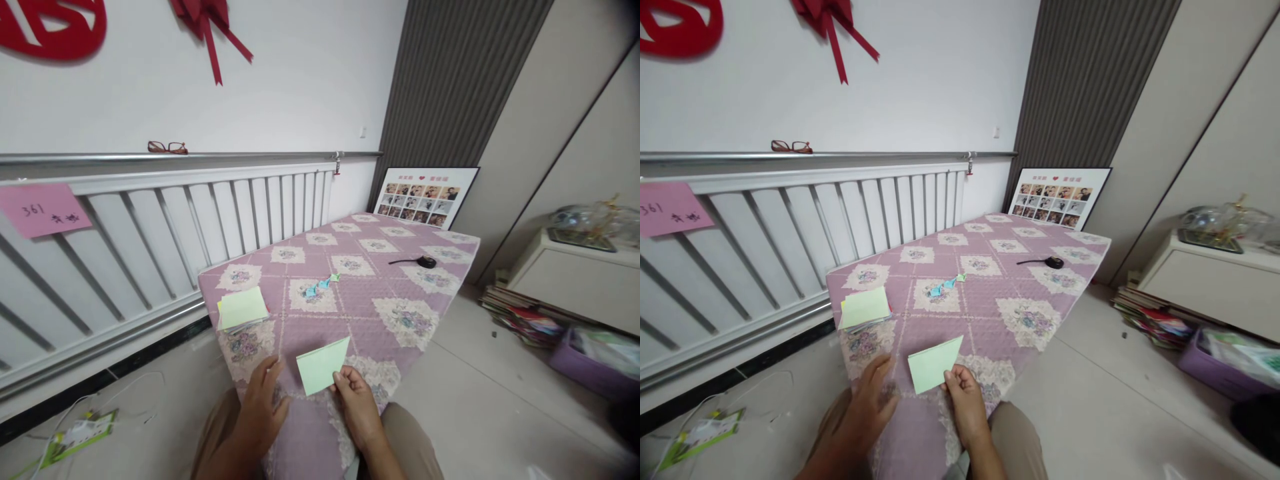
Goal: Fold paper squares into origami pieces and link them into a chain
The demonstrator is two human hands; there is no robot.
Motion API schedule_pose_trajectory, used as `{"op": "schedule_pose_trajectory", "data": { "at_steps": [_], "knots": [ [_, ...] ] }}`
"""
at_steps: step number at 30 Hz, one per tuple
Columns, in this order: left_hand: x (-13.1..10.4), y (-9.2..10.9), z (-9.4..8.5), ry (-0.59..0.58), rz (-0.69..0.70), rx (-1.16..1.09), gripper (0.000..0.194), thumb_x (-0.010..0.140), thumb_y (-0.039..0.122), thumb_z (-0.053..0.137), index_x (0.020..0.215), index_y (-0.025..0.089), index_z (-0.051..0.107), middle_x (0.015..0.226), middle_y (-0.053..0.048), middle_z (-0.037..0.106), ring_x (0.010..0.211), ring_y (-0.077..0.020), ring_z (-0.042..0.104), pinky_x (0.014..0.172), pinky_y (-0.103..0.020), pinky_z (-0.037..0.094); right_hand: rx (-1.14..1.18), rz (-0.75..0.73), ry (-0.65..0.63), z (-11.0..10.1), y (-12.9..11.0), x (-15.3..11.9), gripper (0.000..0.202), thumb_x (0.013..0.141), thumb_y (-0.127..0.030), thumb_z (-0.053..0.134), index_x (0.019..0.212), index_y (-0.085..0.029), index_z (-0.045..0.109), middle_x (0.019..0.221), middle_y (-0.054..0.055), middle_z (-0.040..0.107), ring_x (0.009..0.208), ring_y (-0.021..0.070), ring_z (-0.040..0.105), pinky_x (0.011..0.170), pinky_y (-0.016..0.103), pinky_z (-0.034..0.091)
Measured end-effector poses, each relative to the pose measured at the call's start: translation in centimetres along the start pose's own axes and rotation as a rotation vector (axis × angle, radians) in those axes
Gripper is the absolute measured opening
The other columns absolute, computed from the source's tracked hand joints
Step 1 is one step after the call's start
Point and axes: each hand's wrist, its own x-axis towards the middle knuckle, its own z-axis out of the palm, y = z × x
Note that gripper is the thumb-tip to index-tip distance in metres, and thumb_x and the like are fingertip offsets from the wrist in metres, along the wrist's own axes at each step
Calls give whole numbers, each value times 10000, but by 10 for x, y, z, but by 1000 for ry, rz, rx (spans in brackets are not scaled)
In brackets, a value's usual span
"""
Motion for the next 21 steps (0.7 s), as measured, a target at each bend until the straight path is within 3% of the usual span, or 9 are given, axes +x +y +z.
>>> {"op": "schedule_pose_trajectory", "data": {
  "at_steps": [2,5,8,12,16,21],
  "knots": [
    [-12,4,10,-34,55,124,644,754,110,511,1367,241,366,1421,-104,371,1304,-282,355,1038,-474,374,14,23,-48,2,-2,0,339,715,-507,672,840,-203,588,611,-31,575,581,148,535,574,245,424],
    [-16,10,20,-30,129,273,654,751,53,510,1356,276,399,1454,-100,323,1314,-304,326,1031,-479,362,5,40,-93,3,-3,0,391,729,-500,658,977,-216,554,599,-47,572,565,147,535,579,250,427],
    [-8,15,24,-25,187,310,548,790,63,511,1282,303,488,1418,-81,372,1284,-286,354,1024,-464,356,-119,-3,-130,4,-1,0,374,779,-505,580,1012,-228,485,579,-65,543,541,143,521,567,253,425],
    [5,17,22,-42,202,239,303,854,93,493,1041,286,633,1214,-43,553,1136,-238,464,971,-428,375,-270,-74,-139,6,6,-1,260,796,-468,534,893,-237,465,532,-93,452,484,127,451,501,232,367],
    [9,13,17,-159,143,203,199,875,126,516,880,261,663,958,-7,634,925,-192,525,860,-375,380,-402,-154,-140,13,10,-5,152,805,-371,516,854,-228,501,548,-83,446,517,133,460,535,240,364],
    [9,10,10,-363,34,255,219,903,142,485,855,252,669,894,-2,635,904,-183,525,834,-358,341,-765,-347,-159,22,14,-14,163,837,-242,436,889,-218,588,729,10,622,684,174,575,665,273,404]
  ]
}}
